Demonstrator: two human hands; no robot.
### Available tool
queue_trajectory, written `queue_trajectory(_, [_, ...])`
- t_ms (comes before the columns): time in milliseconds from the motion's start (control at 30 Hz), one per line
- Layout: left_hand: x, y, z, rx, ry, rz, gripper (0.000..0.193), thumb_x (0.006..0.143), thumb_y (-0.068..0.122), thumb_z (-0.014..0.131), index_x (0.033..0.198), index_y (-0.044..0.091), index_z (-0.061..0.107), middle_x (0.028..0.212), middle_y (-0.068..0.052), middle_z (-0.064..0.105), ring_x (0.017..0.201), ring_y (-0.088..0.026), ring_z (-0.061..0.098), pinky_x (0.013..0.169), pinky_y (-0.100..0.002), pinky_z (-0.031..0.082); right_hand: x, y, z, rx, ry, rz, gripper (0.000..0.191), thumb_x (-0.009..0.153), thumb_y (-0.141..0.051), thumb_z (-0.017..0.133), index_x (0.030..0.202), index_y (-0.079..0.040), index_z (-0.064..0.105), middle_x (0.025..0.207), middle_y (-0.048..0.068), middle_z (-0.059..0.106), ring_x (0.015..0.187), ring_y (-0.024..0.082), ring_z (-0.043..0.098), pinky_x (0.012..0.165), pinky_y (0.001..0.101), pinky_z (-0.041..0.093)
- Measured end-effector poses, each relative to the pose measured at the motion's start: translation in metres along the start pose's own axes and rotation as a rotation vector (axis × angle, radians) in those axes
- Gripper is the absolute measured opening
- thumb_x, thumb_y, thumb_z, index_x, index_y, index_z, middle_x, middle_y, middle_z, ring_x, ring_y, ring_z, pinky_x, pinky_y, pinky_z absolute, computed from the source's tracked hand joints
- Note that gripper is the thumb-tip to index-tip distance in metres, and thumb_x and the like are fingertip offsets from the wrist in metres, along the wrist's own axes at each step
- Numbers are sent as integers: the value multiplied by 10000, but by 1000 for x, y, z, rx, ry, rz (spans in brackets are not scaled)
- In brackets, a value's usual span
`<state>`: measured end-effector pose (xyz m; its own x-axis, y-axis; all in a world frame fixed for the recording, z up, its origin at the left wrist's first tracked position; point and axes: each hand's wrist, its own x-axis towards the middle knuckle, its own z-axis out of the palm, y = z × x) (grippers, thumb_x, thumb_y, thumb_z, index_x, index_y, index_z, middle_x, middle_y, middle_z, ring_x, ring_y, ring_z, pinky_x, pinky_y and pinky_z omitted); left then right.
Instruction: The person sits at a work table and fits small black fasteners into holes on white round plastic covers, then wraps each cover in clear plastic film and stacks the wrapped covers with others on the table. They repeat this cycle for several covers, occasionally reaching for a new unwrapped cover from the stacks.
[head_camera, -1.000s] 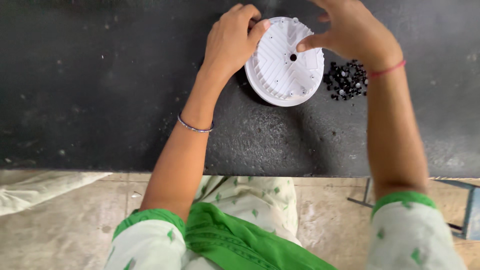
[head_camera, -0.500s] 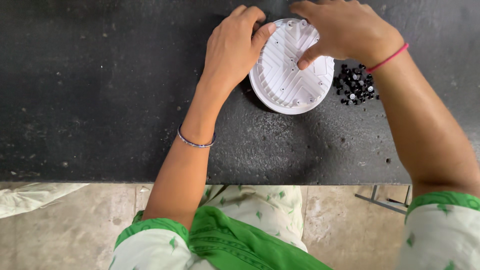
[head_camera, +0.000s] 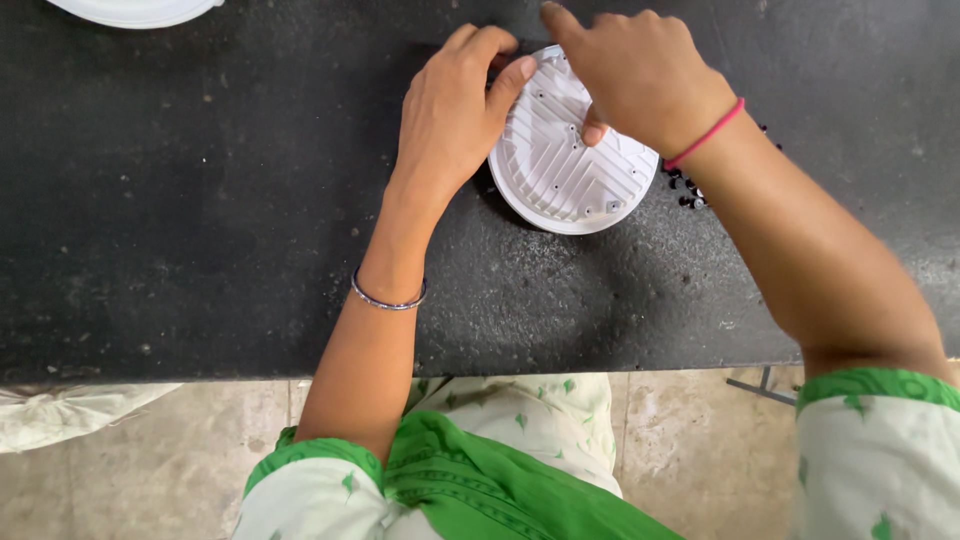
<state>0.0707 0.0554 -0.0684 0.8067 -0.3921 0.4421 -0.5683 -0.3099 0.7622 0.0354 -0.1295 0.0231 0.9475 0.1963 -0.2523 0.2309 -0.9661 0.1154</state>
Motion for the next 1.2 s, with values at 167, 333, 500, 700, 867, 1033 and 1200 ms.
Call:
queue_trajectory(167, [-1,6,-4,-54,24,-13,278,1015,311,688,1007,33,704,963,-100,689,843,-300,706,734,-418,541,-37,-1,9,44,383,-48,932,579,-250,943,1381,-44,514,1123,208,717,988,428,703,693,487,557])
queue_trajectory(333, [-1,2,-7,17,112,-15,380,1033,332,689,851,-3,687,938,-112,671,830,-313,687,723,-434,524,-96,18,40,584,605,94,580,967,-222,827,1417,0,535,1284,208,676,1079,298,697,830,394,587])
queue_trajectory(500, [-2,-9,-2,50,31,-8,448,1016,403,689,806,7,713,1011,-122,695,919,-336,674,799,-452,519,-147,8,88,1253,522,485,351,1106,-236,581,1359,5,606,1201,105,705,1042,180,691,923,339,608])
queue_trajectory(700, [-5,-13,12,-69,-118,164,302,999,383,727,949,98,811,1384,-179,604,1151,-378,631,980,-453,473,-183,-19,122,1837,523,586,417,1064,-265,499,1401,-24,547,1217,83,692,1067,170,699,956,368,584])
queue_trajectory(867, [-4,-19,11,-125,18,75,225,1013,298,715,1044,79,755,1394,-170,588,1186,-352,639,986,-413,525,-190,-24,125,2191,459,552,323,1110,-228,522,1355,-25,578,1235,67,686,1091,167,678,995,395,575])
queue_trajectory(1033, [1,-21,8,-209,102,-10,168,1034,220,683,1068,59,716,1293,-109,637,943,-221,730,826,-333,587,-193,-6,107,2058,649,412,235,1085,-130,567,1291,-19,592,1183,104,705,1076,216,708,999,442,595])
queue_trajectory(1200, [1,-15,6,-223,95,-13,173,1056,207,685,1067,35,709,1248,-86,660,877,-182,707,762,-303,581,-191,63,74,1336,1095,422,157,1119,-9,668,1273,-4,641,1142,80,695,1051,170,708,979,374,630])
